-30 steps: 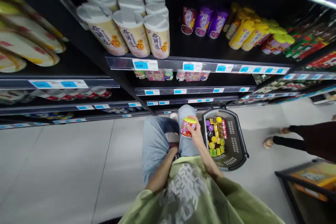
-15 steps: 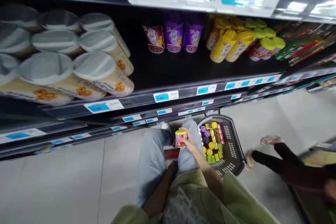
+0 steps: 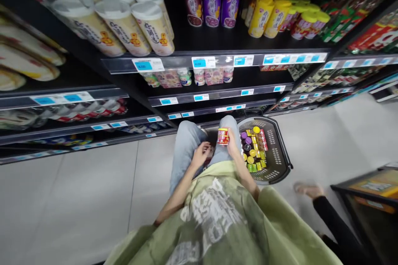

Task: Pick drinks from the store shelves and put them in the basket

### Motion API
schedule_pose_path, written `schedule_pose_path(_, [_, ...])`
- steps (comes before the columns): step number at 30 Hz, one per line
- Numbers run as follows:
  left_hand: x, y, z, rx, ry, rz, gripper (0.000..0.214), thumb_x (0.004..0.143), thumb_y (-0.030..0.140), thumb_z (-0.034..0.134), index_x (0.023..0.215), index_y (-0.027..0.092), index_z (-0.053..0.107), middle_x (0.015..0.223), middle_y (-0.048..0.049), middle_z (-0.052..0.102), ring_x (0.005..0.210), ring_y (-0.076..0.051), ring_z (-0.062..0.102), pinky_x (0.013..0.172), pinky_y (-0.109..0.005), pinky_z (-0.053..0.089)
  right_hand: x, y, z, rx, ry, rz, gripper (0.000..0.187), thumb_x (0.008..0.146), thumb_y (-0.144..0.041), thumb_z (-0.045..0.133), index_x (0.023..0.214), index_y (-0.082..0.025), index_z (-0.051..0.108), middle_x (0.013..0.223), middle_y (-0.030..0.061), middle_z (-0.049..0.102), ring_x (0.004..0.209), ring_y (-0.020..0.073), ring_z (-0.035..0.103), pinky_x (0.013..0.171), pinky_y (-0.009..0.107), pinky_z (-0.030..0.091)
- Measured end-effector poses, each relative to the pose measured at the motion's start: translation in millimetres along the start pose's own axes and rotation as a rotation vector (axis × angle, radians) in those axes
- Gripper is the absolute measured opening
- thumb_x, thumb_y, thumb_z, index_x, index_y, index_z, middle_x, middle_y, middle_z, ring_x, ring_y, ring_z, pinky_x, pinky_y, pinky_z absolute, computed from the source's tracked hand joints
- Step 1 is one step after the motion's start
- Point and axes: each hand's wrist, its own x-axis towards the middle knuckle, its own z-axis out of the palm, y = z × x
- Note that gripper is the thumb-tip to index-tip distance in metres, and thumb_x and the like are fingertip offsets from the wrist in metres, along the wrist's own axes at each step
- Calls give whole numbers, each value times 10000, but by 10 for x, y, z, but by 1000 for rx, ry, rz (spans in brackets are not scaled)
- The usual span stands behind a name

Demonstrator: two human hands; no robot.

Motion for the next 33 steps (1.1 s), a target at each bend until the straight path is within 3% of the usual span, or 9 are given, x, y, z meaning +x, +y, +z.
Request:
schedule_pose_path(2, [-78,-101,-57,-84,24,45,439,962,230,670,1399,192,649,1286,-157,796,1025,-235,807,938,-405,677,-239,49,31,35,11,57,939,758,-1019,676,1190,-191,781,816,73,770,650,245,682,467,331,472])
schedule_pose_path(5, [-247,-161,-86,-170,38,225,735,922,318,816,1593,226,532,1598,-205,625,1337,-304,731,1070,-473,659,-438,133,78,38,-31,142,905,720,-1062,630,1109,-258,777,943,120,819,896,330,795,603,395,596])
schedule_pose_path(7, [-321,-128,-39,-124,24,336,883,890,301,875,1671,244,466,1722,-203,505,1555,-349,581,1243,-531,561,-429,167,106,35,-51,155,851,694,-1020,694,1110,-280,752,1041,102,836,1050,345,799,752,420,658])
schedule_pose_path(10, [-353,-31,96,-23,43,361,1020,853,180,873,1739,246,373,1782,-195,437,1675,-362,437,1391,-571,394,-314,214,135,33,-45,97,678,699,-841,823,1074,-286,722,1095,56,835,1141,331,766,919,415,667])
schedule_pose_path(15, [-280,95,291,-11,180,376,949,855,74,745,1721,224,385,1758,-192,466,1655,-346,464,1404,-599,379,-211,328,95,-68,-116,-26,476,818,-683,773,1081,-290,717,1170,53,809,1231,334,722,1023,481,649])
schedule_pose_path(19, [-275,218,389,-51,226,419,885,828,53,731,1655,230,470,1687,-179,515,1585,-340,534,1355,-563,458,-272,344,-3,-116,-134,-87,557,862,-741,727,1125,-250,730,1227,120,783,1219,341,717,1006,525,644])
schedule_pose_path(23, [-272,315,460,-120,254,405,720,803,119,818,1481,208,593,1496,-166,613,1413,-341,647,1241,-534,556,-383,316,-101,-53,-60,-40,656,867,-831,696,1139,-236,753,1143,111,790,1059,314,742,943,483,647])
schedule_pose_path(26, [-209,332,510,-199,226,416,727,761,205,920,1415,208,604,1436,-151,639,1366,-342,663,1208,-523,563,-433,294,-186,-12,-40,-43,652,875,-835,697,1157,-251,767,1151,90,787,1062,296,735,967,465,638])
schedule_pose_path(33, [-96,225,583,-486,97,140,990,659,452,1072,1448,234,514,1461,-152,653,1362,-344,680,1175,-490,575,-405,282,-216,-113,30,-156,676,953,-863,574,1148,-243,755,1202,68,798,1179,289,708,1115,446,584])
